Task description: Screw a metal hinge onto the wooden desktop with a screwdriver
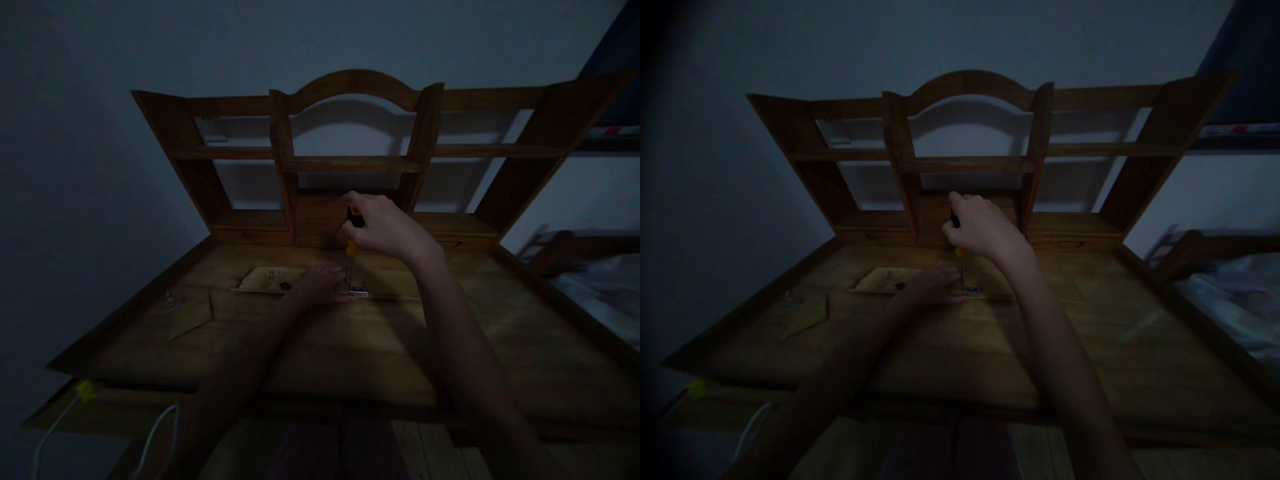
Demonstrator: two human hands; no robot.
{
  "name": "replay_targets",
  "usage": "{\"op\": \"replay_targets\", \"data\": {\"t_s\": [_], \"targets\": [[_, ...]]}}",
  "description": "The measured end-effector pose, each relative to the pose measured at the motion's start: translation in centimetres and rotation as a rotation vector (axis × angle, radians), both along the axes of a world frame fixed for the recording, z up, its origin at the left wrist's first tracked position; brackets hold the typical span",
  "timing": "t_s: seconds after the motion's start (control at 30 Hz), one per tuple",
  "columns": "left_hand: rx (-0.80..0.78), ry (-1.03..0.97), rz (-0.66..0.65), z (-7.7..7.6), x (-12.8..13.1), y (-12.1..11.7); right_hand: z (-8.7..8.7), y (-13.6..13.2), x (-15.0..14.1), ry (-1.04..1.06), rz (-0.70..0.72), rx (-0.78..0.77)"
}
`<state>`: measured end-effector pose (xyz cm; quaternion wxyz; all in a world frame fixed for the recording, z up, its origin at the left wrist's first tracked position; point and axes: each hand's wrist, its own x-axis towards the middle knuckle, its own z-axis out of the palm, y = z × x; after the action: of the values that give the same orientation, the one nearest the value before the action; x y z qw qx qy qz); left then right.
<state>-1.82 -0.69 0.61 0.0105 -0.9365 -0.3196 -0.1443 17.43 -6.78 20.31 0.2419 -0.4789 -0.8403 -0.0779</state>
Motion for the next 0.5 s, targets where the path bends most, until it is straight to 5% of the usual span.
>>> {"op": "replay_targets", "data": {"t_s": [0.3, 0.5], "targets": [[0.031, -0.049, -0.024, -0.8, -0.3, 0.5, 0.0, 0.0, 0.3, -0.05, -0.056, 0.0], [-0.001, -0.089, -0.032, 0.7, -0.2, -0.4, 0.0, 0.2, 0.8, -0.001, -0.001, -0.024]]}}
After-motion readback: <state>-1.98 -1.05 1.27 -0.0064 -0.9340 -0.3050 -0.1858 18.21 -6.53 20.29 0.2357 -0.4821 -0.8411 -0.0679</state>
